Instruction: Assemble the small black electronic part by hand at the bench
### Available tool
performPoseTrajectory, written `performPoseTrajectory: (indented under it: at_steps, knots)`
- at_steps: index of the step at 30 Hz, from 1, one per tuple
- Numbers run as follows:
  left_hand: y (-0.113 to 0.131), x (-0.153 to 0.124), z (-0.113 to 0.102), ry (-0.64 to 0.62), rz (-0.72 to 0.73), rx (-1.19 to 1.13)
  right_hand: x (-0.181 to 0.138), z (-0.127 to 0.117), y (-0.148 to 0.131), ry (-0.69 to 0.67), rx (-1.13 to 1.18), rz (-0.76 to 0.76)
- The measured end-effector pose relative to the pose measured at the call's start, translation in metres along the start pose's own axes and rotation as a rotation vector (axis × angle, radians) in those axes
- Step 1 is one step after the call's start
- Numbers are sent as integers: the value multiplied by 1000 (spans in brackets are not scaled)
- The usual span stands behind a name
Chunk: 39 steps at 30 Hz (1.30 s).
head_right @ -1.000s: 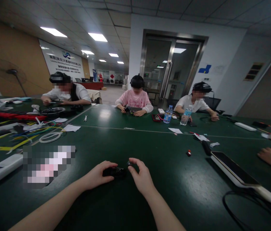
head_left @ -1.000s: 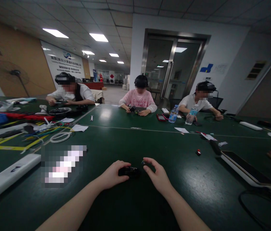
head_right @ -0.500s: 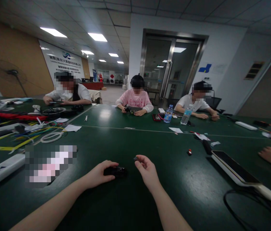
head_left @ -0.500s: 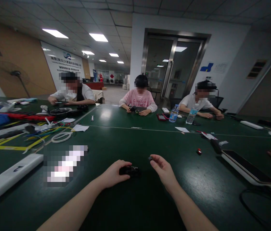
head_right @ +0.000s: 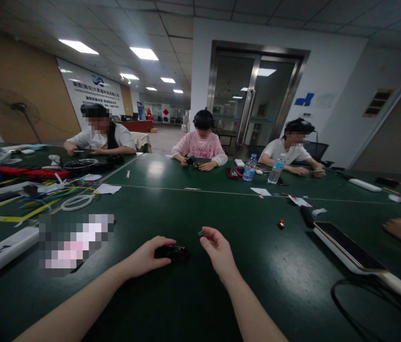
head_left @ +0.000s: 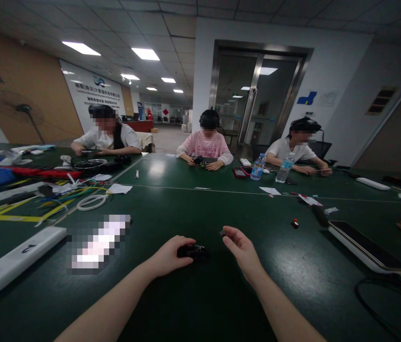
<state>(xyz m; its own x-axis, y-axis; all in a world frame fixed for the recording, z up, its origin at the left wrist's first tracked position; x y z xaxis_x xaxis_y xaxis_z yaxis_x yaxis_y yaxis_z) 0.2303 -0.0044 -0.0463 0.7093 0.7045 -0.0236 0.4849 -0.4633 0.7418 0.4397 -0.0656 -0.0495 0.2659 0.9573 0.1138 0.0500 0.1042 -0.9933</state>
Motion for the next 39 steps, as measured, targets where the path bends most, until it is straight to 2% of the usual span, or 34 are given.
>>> performPoseTrajectory:
  at_steps: [12,18,26,39]
  knots:
    - [5,1,0,27,28,28,-4,33,0,-161,-57,-6]
    - [2,2,0,36,24,28,-9,48,-5,-231,-286,-74]
    - [4,0,-1,23,26,32,-21,67,-20,-357,-712,-205]
    - [4,1,2,46,64,54,-23,64,-16,-329,-785,-198]
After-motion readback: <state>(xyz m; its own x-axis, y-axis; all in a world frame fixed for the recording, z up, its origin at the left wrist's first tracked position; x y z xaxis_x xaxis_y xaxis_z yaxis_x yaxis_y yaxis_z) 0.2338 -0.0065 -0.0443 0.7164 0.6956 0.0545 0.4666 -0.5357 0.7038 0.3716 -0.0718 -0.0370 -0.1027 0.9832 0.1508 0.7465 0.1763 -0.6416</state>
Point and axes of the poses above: each hand's wrist, its own x-axis towards the middle knuckle, its own z-axis out of the palm, y = z × x, the point moved 6 cm from there along x, towards the middle knuckle, and after that the axes turned 3 degrees about -z, right-handed, at the moved point
